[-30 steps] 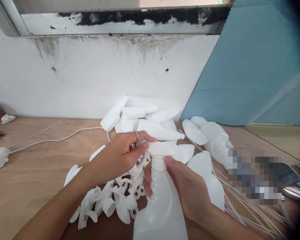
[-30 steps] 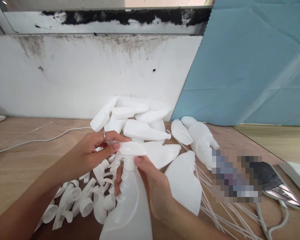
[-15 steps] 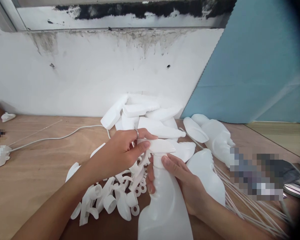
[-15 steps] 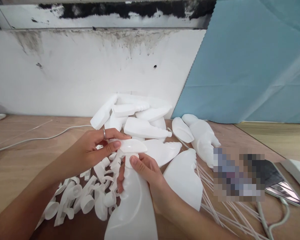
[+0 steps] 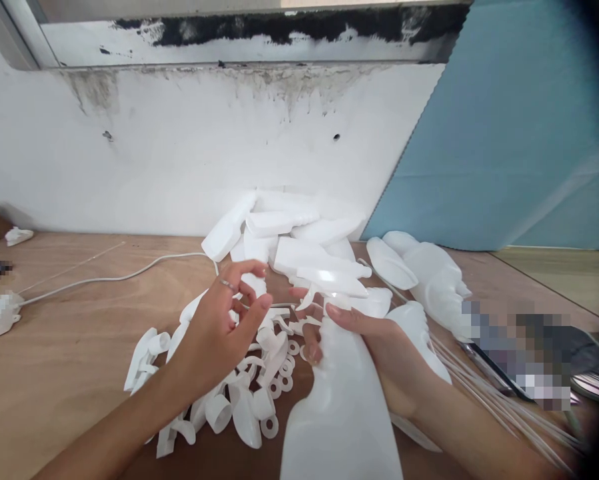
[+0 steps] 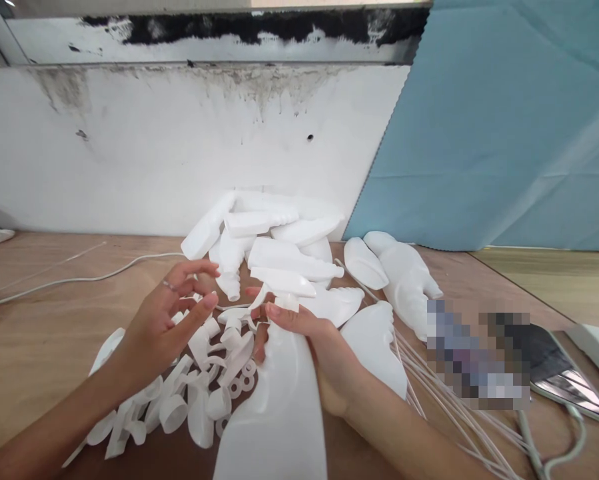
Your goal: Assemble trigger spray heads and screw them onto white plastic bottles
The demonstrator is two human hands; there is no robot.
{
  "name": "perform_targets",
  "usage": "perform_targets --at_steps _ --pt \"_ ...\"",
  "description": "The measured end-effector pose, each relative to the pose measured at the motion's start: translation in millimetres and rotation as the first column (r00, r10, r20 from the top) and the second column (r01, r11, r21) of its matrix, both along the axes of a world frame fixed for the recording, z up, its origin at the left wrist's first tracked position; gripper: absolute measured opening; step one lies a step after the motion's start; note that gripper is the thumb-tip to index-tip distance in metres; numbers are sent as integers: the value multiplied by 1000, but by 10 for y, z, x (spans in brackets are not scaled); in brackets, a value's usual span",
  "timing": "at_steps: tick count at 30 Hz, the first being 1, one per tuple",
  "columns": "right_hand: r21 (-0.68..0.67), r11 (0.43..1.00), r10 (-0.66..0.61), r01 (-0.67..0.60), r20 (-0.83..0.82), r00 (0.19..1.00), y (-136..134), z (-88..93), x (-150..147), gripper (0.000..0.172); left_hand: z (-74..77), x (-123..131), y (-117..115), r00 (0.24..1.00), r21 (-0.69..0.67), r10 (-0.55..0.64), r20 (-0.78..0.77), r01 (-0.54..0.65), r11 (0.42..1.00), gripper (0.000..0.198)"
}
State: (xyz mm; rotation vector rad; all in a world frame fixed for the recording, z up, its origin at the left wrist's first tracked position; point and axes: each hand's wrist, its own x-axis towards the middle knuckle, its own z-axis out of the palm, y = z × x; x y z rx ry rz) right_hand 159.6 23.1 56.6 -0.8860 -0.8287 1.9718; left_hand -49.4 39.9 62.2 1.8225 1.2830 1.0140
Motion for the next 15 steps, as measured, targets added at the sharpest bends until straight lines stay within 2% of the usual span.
perform_targets --at_steps 3,5,7,9,12,15 --pt "31 999 13 -14 37 999 51 61 56 29 -293 -34 -186 997 -107 2 74 6 994 27" --pt "48 999 -10 8 35 999 58 96 75 26 -441 -24 -312 995 -191 -71 70 83 978 26" --pt "57 997 -43 43 13 999 49 127 92 27 -515 -1 -405 984 -241 -164 65 175 955 27" --pt "87 995 -57 58 -7 998 32 154 113 25 -511 21 -450 965 -277 -244 96 261 925 31" --pt "170 984 -55 58 -19 998 -1 182 139 22 -419 30 -463 929 -353 -317 193 367 861 43" --pt "222 972 -72 80 -41 997 -47 210 137 18 -343 19 -504 924 -430 -331 190 381 818 55"
